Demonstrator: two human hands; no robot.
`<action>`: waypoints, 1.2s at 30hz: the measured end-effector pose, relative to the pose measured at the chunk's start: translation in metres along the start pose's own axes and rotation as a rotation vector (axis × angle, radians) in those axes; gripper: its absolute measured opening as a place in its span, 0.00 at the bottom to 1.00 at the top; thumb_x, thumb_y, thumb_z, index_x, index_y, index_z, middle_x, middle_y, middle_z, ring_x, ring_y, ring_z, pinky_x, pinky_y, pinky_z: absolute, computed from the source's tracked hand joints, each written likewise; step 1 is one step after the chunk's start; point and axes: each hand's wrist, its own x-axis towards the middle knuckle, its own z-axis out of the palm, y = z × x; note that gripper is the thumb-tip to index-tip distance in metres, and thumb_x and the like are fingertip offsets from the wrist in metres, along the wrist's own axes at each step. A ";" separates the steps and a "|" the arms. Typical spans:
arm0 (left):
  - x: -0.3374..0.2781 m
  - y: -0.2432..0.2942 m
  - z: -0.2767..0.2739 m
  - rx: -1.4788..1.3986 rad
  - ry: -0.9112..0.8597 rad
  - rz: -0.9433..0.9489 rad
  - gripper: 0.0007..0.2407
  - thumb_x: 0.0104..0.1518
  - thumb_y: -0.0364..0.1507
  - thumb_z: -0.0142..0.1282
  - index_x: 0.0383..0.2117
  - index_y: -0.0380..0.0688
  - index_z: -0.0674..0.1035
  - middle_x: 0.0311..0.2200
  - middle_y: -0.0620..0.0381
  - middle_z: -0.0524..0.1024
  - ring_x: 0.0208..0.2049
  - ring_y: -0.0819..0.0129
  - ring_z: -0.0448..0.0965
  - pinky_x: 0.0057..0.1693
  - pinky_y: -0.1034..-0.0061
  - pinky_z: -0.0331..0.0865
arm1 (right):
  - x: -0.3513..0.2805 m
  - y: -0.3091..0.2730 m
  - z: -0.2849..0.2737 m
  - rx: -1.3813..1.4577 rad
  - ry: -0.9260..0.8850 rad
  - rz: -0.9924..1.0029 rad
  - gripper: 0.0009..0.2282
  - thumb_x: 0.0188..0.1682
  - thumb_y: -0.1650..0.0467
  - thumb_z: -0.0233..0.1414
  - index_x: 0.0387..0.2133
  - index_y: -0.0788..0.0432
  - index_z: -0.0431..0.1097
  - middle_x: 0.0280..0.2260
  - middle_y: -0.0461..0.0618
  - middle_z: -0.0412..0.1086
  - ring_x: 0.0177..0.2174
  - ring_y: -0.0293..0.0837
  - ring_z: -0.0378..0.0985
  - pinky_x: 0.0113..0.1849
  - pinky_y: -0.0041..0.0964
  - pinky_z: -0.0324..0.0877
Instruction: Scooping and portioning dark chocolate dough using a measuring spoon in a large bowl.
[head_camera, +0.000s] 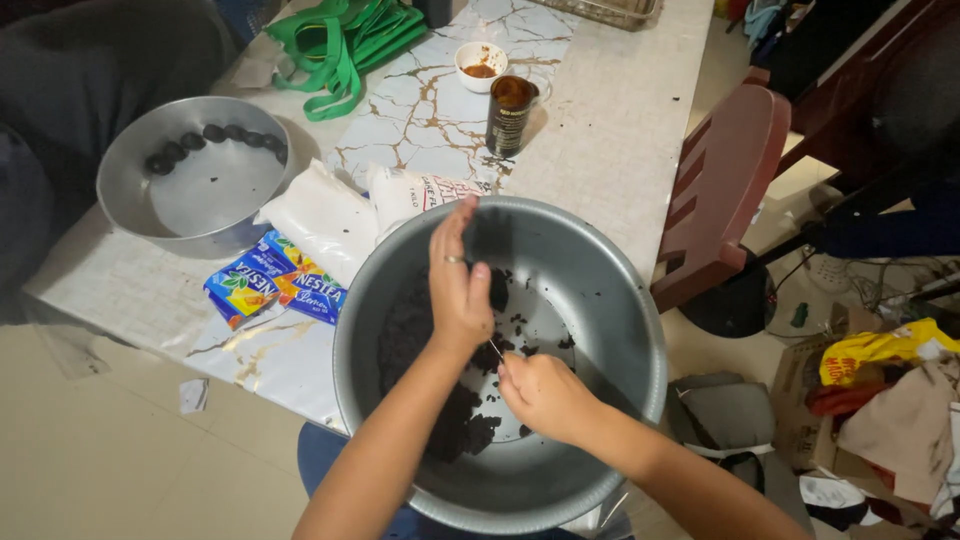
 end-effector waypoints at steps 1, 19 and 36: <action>0.000 -0.008 0.000 0.012 0.017 -0.026 0.26 0.70 0.43 0.36 0.65 0.32 0.65 0.66 0.43 0.67 0.67 0.46 0.66 0.74 0.59 0.57 | -0.002 0.001 -0.001 -0.004 0.002 -0.025 0.10 0.51 0.70 0.48 0.22 0.64 0.63 0.15 0.66 0.65 0.21 0.67 0.71 0.26 0.56 0.65; 0.021 -0.009 -0.010 -1.212 -0.480 -0.873 0.40 0.58 0.61 0.22 0.62 0.40 0.70 0.59 0.44 0.74 0.54 0.56 0.77 0.60 0.62 0.66 | 0.004 0.059 -0.016 1.385 -0.414 0.387 0.11 0.58 0.71 0.37 0.24 0.56 0.58 0.14 0.38 0.45 0.12 0.31 0.41 0.15 0.31 0.38; 0.005 0.027 0.007 0.258 -0.278 0.114 0.21 0.55 0.40 0.50 0.54 0.47 0.77 0.57 0.51 0.74 0.61 0.50 0.69 0.65 0.47 0.56 | 0.002 0.040 0.000 0.261 -0.053 -0.195 0.09 0.53 0.72 0.46 0.25 0.65 0.67 0.22 0.62 0.68 0.23 0.51 0.72 0.28 0.44 0.68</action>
